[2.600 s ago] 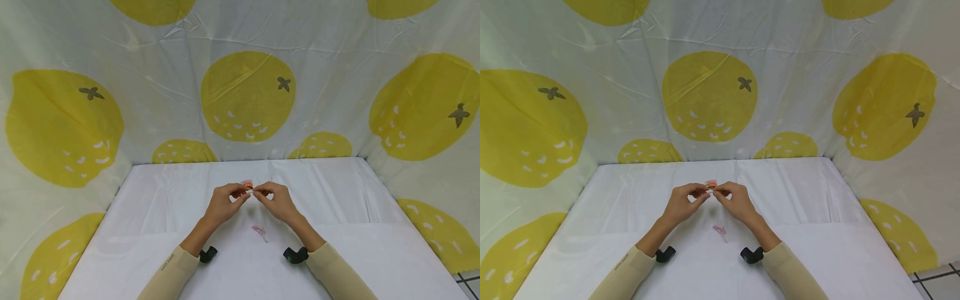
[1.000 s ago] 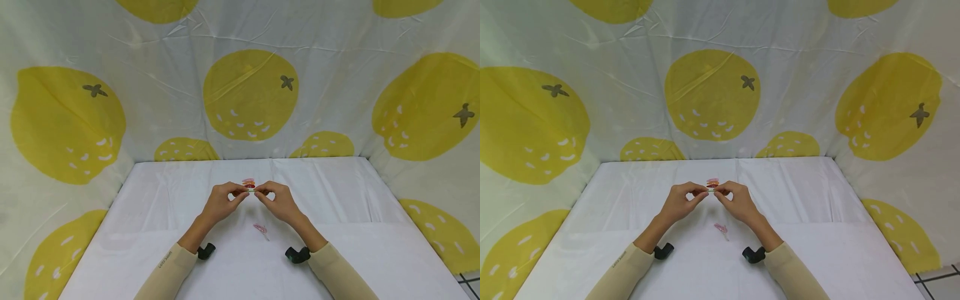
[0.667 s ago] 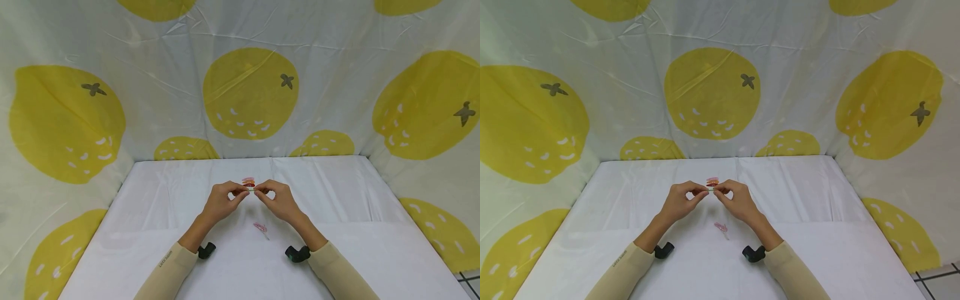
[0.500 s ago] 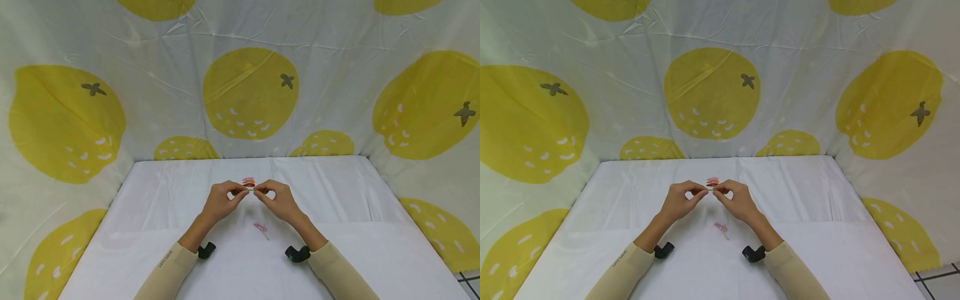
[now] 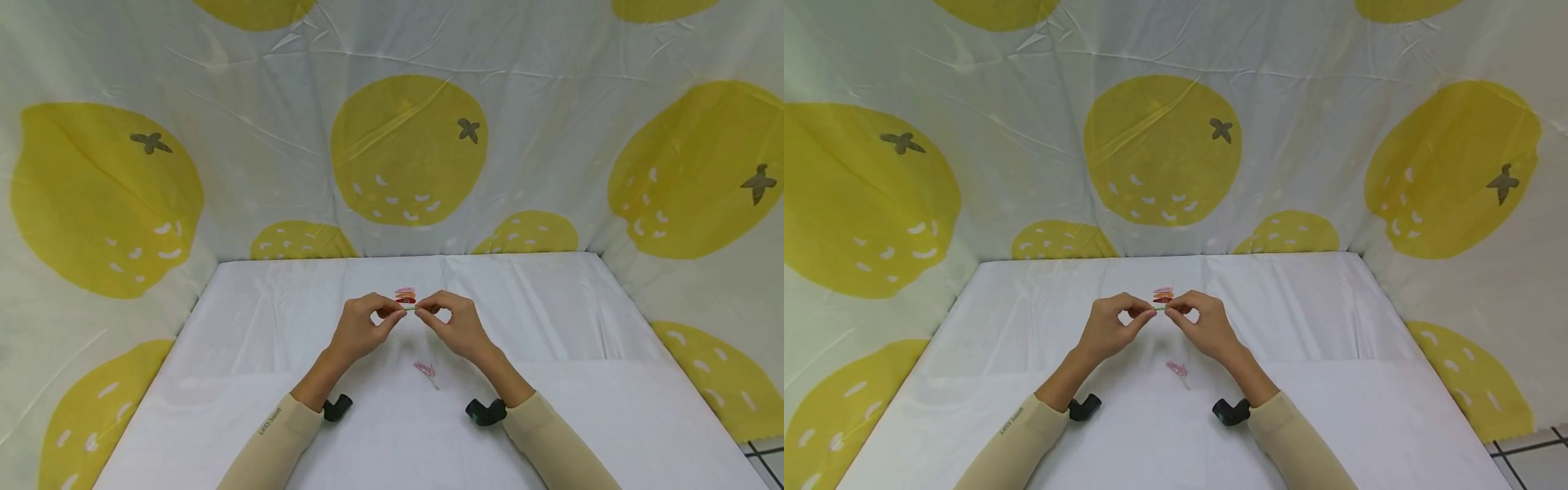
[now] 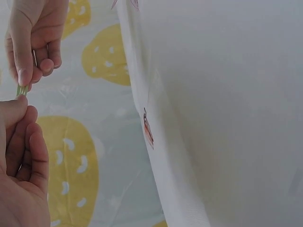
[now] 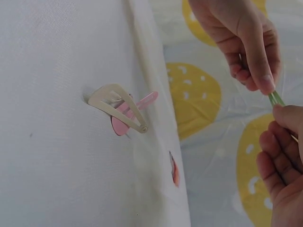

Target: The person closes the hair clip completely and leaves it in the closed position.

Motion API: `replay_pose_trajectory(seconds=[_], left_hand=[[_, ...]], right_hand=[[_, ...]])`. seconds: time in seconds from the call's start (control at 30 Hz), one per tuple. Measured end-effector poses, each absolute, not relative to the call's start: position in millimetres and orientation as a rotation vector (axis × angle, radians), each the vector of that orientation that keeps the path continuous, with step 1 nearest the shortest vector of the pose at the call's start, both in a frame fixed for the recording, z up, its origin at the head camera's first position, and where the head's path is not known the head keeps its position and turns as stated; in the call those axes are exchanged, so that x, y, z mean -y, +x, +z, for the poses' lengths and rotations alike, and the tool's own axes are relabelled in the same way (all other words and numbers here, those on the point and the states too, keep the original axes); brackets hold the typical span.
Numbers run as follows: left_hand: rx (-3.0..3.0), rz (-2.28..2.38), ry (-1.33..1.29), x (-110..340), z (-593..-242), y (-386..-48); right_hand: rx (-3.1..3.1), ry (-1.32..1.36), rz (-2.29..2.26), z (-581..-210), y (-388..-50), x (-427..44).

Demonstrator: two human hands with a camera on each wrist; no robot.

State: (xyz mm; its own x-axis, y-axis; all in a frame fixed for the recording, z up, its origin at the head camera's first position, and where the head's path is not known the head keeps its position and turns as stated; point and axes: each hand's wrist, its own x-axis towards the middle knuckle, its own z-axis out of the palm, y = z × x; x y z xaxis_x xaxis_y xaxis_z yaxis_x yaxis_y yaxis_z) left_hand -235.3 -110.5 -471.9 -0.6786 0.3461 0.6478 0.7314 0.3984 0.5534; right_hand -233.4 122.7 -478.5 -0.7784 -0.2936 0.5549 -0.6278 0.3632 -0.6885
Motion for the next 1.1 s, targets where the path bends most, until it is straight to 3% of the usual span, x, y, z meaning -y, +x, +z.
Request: replay_pose_trajectory(seconds=[0.67, 1.1], left_hand=[[2.252, -1.294, -0.928, 109.9, -470.5, -236.0], [2.277, -1.377, -0.977, 112.4, -468.2, -236.3]], right_hand=[[2.292, 0.777, 1.477, -445.7, -211.5, -114.9], [2.341, 0.809, 1.551, -472.8, -230.3, -123.3]])
